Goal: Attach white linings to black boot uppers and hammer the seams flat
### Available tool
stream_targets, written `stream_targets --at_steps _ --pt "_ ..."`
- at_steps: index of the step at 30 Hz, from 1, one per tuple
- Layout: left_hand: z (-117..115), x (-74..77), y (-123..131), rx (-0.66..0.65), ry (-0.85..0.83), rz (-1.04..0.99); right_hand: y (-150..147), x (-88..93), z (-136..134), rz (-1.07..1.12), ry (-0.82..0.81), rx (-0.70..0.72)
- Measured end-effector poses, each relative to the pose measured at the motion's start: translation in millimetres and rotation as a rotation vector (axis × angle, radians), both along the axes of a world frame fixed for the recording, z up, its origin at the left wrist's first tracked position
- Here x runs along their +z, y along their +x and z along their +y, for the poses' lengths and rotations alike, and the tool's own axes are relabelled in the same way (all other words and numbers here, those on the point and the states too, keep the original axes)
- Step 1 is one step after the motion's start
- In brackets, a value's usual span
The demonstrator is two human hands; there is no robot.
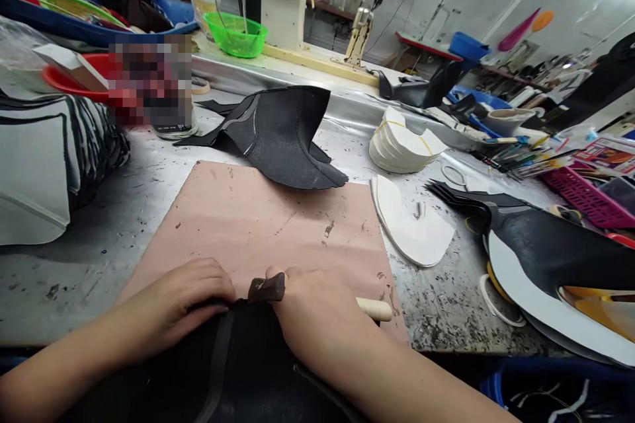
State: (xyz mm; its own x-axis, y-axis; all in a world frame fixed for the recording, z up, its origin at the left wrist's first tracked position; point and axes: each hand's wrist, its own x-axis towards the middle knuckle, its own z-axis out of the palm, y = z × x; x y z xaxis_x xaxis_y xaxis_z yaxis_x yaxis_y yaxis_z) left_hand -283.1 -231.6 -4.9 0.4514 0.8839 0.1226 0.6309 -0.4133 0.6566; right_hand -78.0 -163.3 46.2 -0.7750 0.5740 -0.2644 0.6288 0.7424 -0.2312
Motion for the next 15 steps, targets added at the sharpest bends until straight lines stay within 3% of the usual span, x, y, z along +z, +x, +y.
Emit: stream_targets --at_steps 2,7,12,15 --pt "0.6 -1.5 -3.9 -0.055 0.011 -0.036 -1.0 0.6 -0.2 -0.028 0.004 -0.007" --pt "-2.7 -6.3 -5.0 -0.121 0.218 0.079 -3.7 7.2 -1.5 -0.036 0.024 -0.08" --pt "-7.8 -3.9 -2.3 -0.125 0.354 0.172 -6.6 8.1 -3.2 -0.047 -0.049 -0.009" --pt "-9.0 -2.5 -1.6 -0.112 0.398 0.185 -7.6 8.8 -4.2 -0.064 -0.018 -0.05"
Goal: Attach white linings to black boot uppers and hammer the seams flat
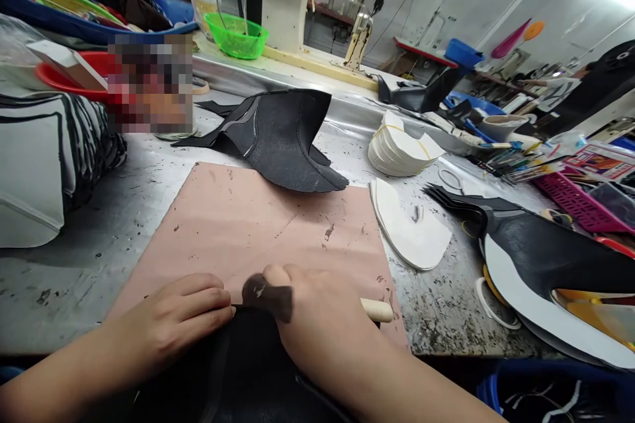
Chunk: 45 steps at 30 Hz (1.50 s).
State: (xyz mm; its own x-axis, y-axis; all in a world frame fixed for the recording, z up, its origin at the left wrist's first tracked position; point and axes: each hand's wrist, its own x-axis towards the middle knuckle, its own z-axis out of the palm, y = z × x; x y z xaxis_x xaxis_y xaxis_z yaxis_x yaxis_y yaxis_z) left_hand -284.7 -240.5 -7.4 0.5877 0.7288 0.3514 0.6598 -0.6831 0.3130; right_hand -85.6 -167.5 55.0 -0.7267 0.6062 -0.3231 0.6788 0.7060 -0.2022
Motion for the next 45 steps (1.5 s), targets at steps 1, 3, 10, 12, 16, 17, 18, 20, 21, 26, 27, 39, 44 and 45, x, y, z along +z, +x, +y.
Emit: stream_targets --at_steps 1,3,10,12,16,17,18,20,21,26,27,39,44,45 --pt "0 0.2 0 0.002 0.014 0.001 -1 0.9 0 -0.002 0.01 -0.014" --pt "0 0.7 1 0.002 0.034 0.001 -2 3.8 -1 -0.012 0.008 -0.009" --pt "-1 1.1 0 0.03 -0.022 -0.04 -14 11.3 -2 -0.079 -0.004 0.074" --pt "-2 0.5 -4 0.124 -0.102 -0.091 -17 9.2 -3 -0.109 -0.005 0.104" --pt "-4 -2.1 -12 0.191 -0.329 -0.194 -18 7.4 -4 -0.12 0.009 0.128" --pt "-5 -3.4 -13 0.167 -0.333 -0.217 -18 7.6 -3 -0.108 0.011 0.137" --pt "-7 -5.0 -13 0.152 -0.306 -0.23 -17 7.8 -2 -0.087 0.016 0.144" --pt "-11 -8.1 -13 0.139 -0.197 -0.206 -14 7.3 -1 -0.032 0.047 0.124" --pt "-13 -9.2 -12 0.134 -0.136 -0.174 -13 6.4 -1 0.002 0.074 0.097" --pt "-17 -7.4 -11 0.079 0.029 -0.047 -15 3.1 -2 0.033 0.031 0.122" --pt "-17 -6.5 -11 0.07 0.035 -0.046 -17 4.3 -3 0.015 0.009 0.146" --pt "-11 -6.8 -17 0.15 -0.281 -0.231 -23 3.4 -1 -0.077 0.046 0.168" --pt "-15 -8.3 -18 0.073 -0.047 -0.137 -21 6.9 -2 0.006 0.044 0.11" --pt "-15 -7.9 -17 0.068 -0.02 -0.114 -21 7.3 -2 0.011 0.036 0.11"
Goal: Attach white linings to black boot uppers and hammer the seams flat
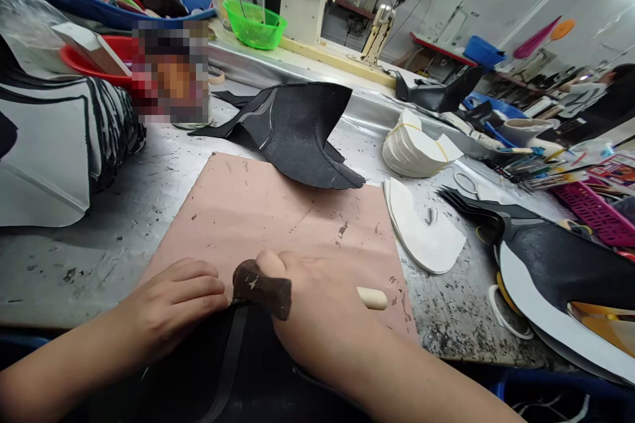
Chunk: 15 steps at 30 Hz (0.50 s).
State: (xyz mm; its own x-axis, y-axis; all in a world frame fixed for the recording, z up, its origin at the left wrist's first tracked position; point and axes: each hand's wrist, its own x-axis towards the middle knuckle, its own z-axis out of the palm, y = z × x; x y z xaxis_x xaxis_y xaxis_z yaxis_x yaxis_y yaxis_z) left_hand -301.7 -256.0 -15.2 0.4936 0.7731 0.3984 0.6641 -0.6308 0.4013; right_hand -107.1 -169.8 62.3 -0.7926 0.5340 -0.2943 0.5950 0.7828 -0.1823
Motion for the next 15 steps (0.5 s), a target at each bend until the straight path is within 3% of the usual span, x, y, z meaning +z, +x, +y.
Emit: stream_targets --at_steps 3,8,12,15 --pt "0.0 2.5 1.8 0.011 0.029 0.032 -1.5 1.5 -1.6 -0.029 -0.049 0.068" --pt "0.3 6.0 0.4 0.043 0.021 0.053 -6.1 4.1 -2.8 -0.057 -0.038 0.023" --pt "-2.5 5.5 -3.8 0.084 -0.087 0.018 -8.6 2.9 -2.5 -0.067 -0.044 0.102" --pt "-5.7 2.7 -4.7 0.087 -0.076 -0.005 -9.9 5.0 -1.0 -0.016 -0.02 0.077"
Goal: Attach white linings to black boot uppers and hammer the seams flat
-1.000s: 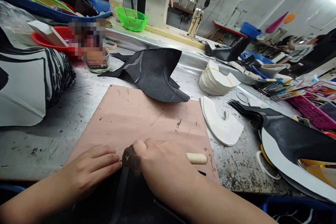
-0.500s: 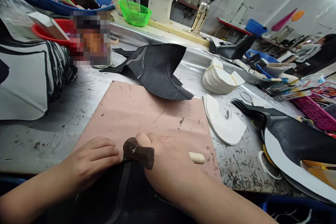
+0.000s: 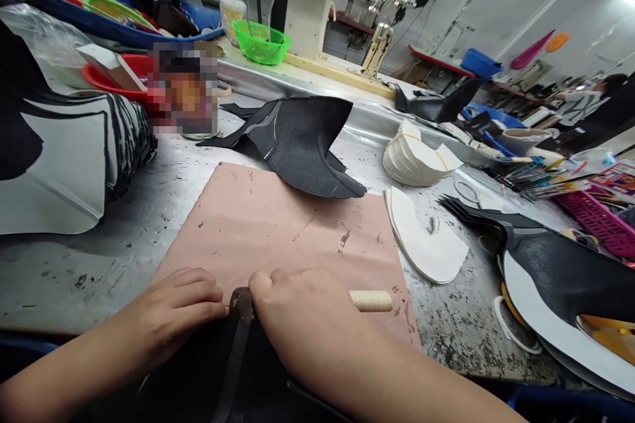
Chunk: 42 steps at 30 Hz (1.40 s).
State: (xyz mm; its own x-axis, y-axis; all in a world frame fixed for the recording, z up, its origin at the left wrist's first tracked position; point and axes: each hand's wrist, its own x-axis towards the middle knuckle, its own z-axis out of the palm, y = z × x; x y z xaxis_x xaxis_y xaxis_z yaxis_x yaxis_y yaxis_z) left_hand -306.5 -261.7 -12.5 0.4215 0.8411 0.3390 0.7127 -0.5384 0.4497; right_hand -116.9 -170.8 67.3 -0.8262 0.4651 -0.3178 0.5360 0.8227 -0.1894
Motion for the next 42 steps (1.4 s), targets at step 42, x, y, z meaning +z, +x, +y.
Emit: stream_targets --at_steps 42 --pt "-37 9.8 11 0.084 0.29 0.302 -23 -1.6 0 0.013 0.02 0.107"
